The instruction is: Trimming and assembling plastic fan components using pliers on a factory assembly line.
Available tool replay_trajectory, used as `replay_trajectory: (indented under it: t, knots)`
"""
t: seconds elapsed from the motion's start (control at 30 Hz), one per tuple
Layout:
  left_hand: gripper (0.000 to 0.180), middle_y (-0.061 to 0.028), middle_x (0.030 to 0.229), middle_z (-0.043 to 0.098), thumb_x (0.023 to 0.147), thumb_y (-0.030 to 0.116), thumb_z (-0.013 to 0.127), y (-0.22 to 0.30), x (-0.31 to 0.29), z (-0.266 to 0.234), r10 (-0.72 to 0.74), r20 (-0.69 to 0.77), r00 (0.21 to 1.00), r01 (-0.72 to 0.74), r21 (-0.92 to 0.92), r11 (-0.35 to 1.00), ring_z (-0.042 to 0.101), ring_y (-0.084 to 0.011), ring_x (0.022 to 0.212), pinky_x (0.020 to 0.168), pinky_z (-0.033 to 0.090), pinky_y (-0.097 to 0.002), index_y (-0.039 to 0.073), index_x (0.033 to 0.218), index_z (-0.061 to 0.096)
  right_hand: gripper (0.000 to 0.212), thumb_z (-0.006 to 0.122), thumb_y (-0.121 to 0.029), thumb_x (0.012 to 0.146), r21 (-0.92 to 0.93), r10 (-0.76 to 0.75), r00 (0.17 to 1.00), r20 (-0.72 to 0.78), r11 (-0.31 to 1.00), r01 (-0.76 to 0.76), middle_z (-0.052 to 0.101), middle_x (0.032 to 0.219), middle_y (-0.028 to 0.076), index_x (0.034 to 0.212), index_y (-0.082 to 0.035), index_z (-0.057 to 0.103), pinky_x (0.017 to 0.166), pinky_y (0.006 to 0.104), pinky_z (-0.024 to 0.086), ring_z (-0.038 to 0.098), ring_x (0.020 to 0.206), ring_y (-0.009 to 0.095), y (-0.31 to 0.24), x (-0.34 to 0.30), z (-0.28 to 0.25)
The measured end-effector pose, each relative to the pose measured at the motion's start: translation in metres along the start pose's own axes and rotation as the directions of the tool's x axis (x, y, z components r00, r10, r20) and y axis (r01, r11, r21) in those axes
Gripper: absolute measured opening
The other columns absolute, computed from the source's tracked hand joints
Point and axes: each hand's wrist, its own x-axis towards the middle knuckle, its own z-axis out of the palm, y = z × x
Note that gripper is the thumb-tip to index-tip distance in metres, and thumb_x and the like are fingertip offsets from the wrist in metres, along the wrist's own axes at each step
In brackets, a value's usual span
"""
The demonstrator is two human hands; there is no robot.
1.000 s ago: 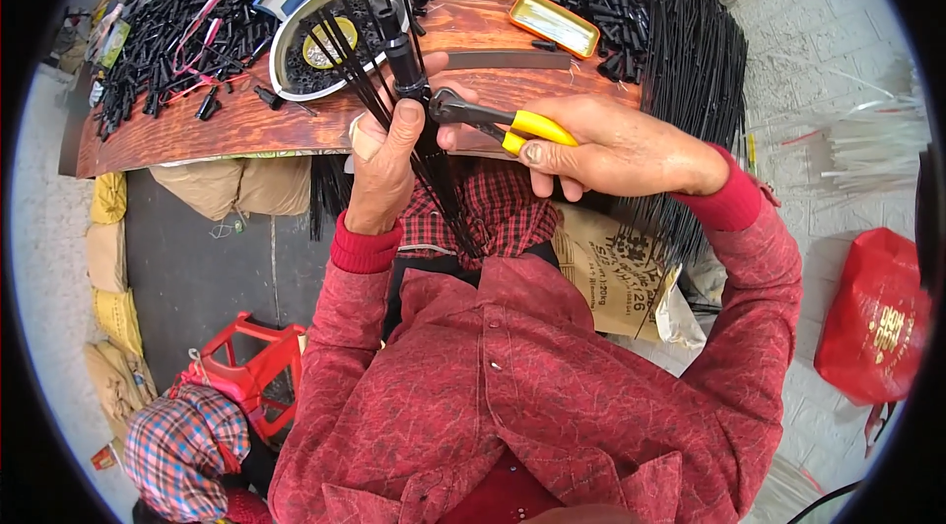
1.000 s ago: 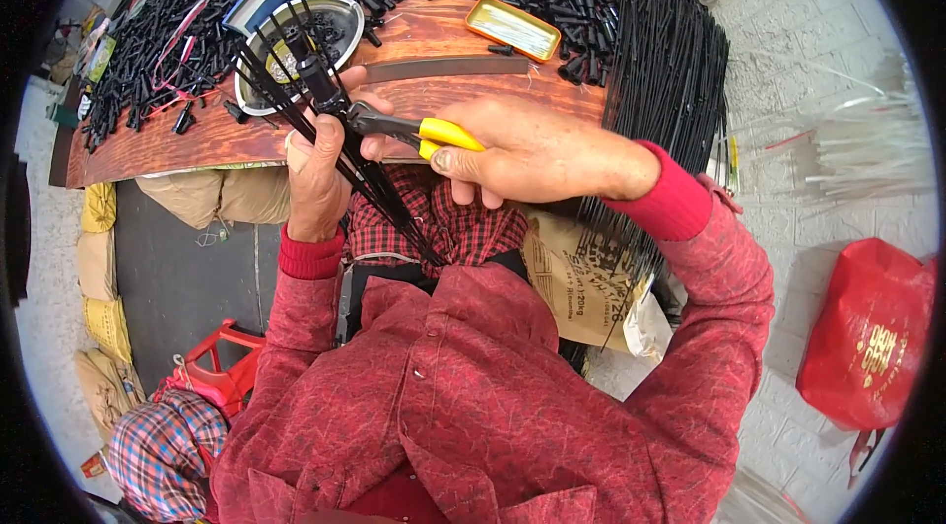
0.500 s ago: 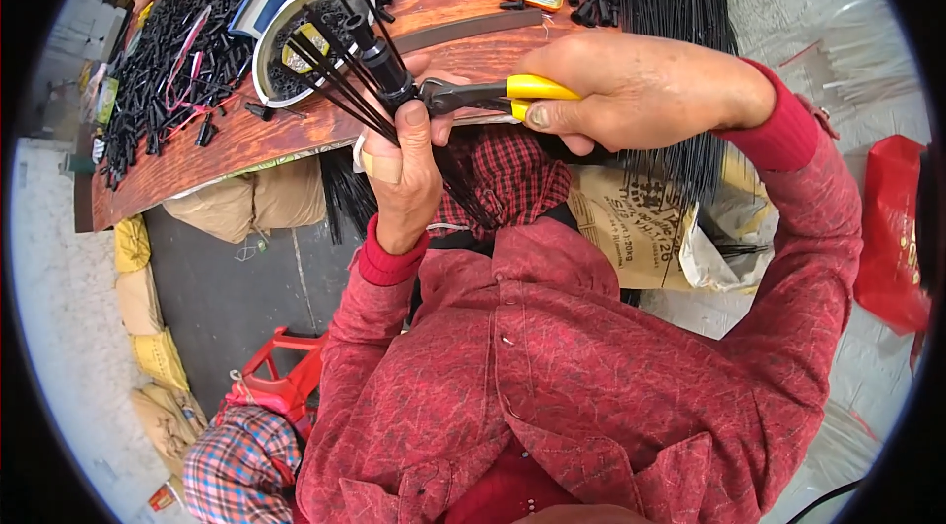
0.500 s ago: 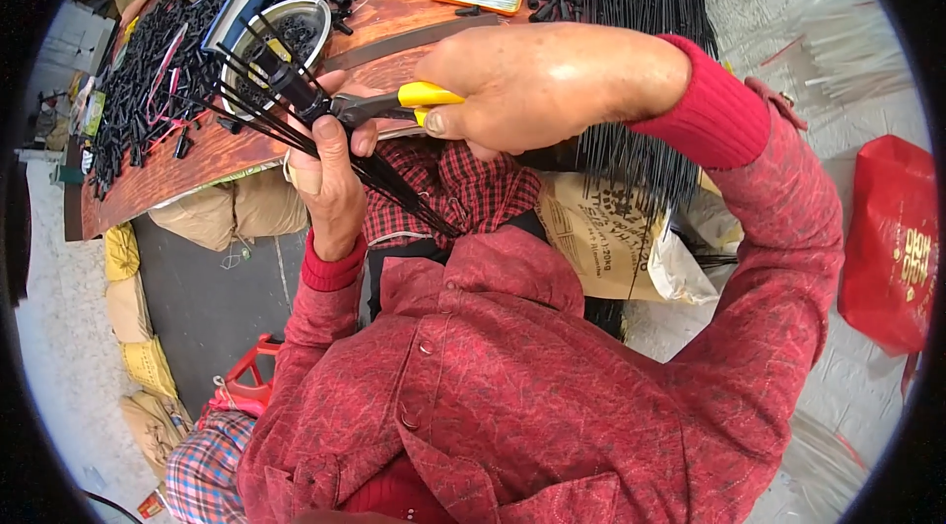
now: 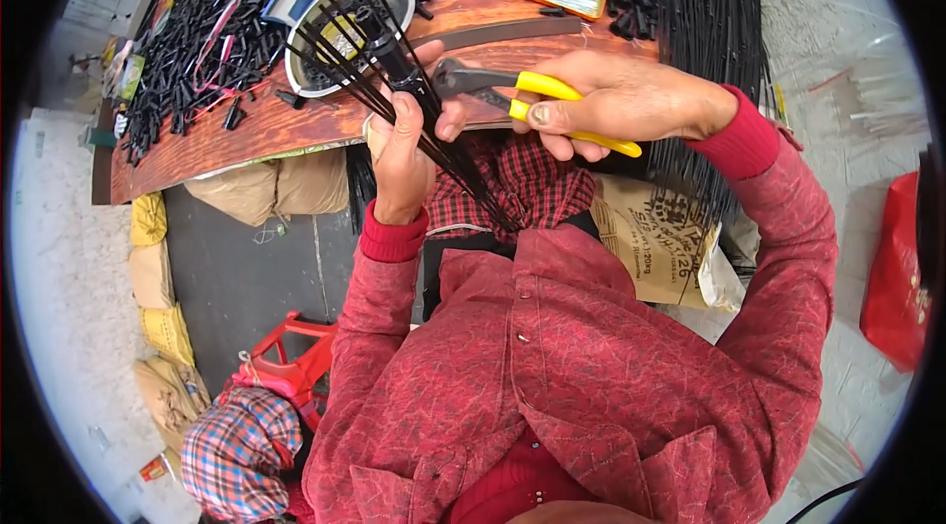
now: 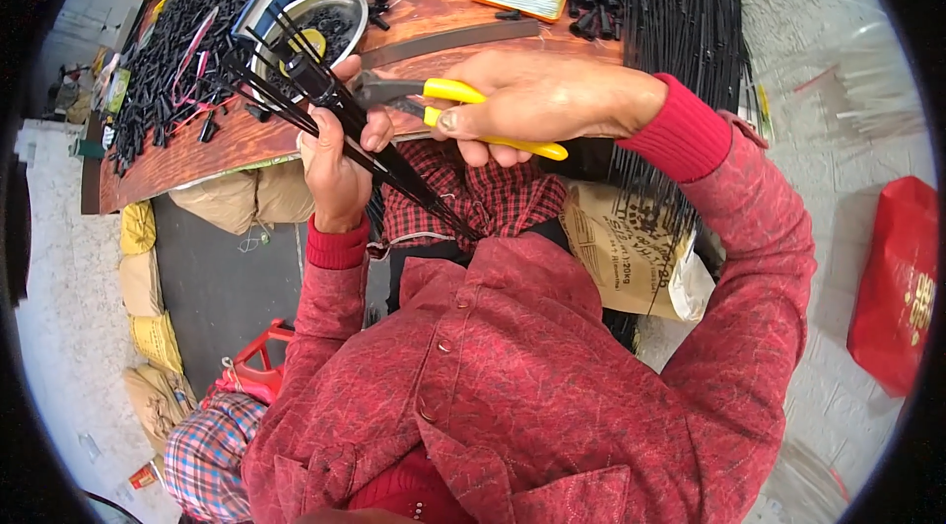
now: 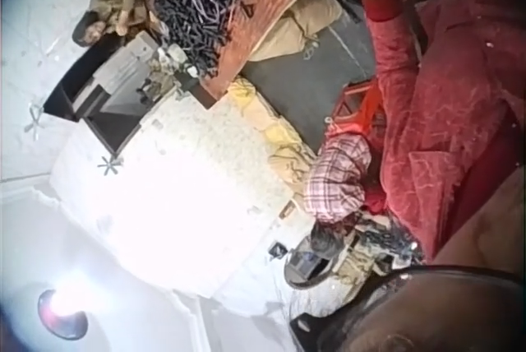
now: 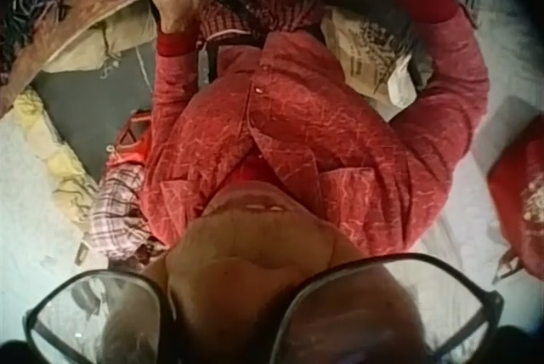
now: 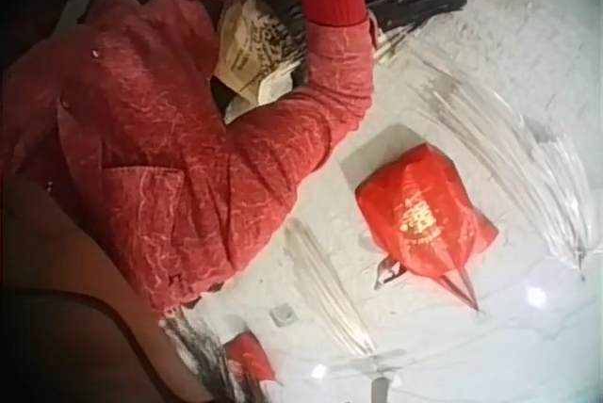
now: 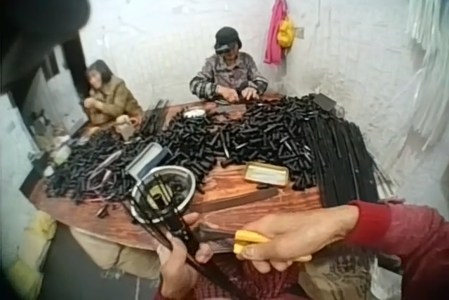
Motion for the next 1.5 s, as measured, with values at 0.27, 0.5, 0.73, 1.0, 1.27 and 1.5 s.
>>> replay_trajectory:
  t: [0.27,0.5,0.73,1.0,1.27,1.5]
  knots:
    - [0.058,-0.0170,0.106,0.061,0.099,0.046,0.043,0.009,-0.003,-0.018,0.093,-0.086,0.992,-0.091,0.031,0.995,0.044,-0.0083,0.062,0.056,0.036,-0.0229,-0.003,0.131,0.044,0.035,0.048,-0.032,0.100,0.074,0.006,0.998,0.067,0.997,-0.011,0.060,0.077,0.003,0.113,-0.001,0.054,0.051,0.0217,0.043,0.054,0.059,0.007,0.007,0.009,-0.004]
    - [0.055,-0.0171,0.107,0.061,0.100,0.045,0.045,0.013,-0.006,-0.025,0.118,-0.184,0.976,-0.114,0.035,0.993,0.045,-0.0081,0.062,0.055,0.037,-0.0234,-0.003,0.127,0.047,0.033,0.047,-0.031,0.100,0.023,-0.034,0.992,0.120,0.999,0.031,0.061,0.079,0.003,0.113,-0.001,0.053,0.053,0.0215,0.044,0.055,0.060,0.007,0.003,0.035,0.000]
    - [0.053,-0.0111,0.099,0.060,0.099,0.045,0.046,0.014,-0.007,-0.023,0.090,-0.205,0.975,-0.072,0.095,0.993,0.045,-0.0078,0.064,0.057,0.036,-0.0231,-0.002,0.124,0.050,0.032,0.046,-0.031,0.101,-0.063,-0.022,0.991,0.129,0.998,0.030,0.062,0.081,0.003,0.114,-0.003,0.053,0.053,0.0215,0.044,0.056,0.062,0.007,-0.019,0.040,0.000]
    - [0.055,-0.0066,0.087,0.060,0.099,0.044,0.049,0.009,-0.008,-0.022,0.124,-0.258,0.958,-0.073,0.197,0.978,0.046,-0.0079,0.064,0.057,0.038,-0.0229,-0.004,0.125,0.052,0.028,0.045,-0.028,0.101,-0.100,-0.017,0.993,0.121,0.995,0.030,0.062,0.081,0.002,0.113,-0.005,0.053,0.055,0.0218,0.045,0.054,0.062,0.006,-0.026,0.038,-0.002]
    - [0.053,-0.0046,0.077,0.056,0.099,0.041,0.048,0.016,-0.012,-0.018,0.094,-0.168,0.981,-0.069,0.150,0.986,0.048,-0.0096,0.066,0.060,0.041,-0.0246,-0.004,0.127,0.048,0.027,0.045,-0.026,0.101,-0.102,-0.033,0.989,0.146,0.994,0.048,0.061,0.082,0.002,0.113,-0.004,0.053,0.057,0.0220,0.046,0.055,0.064,0.007,-0.030,0.039,-0.002]
    - [0.050,-0.0116,0.098,0.058,0.101,0.042,0.043,0.018,-0.010,-0.020,0.080,-0.066,0.995,-0.075,0.075,0.994,0.049,-0.0135,0.067,0.059,0.041,-0.0294,-0.002,0.125,0.045,0.032,0.047,-0.029,0.099,-0.077,0.025,0.983,0.180,0.997,-0.012,0.062,0.084,0.004,0.114,-0.001,0.053,0.059,0.0233,0.047,0.056,0.066,0.009,-0.039,0.034,-0.006]
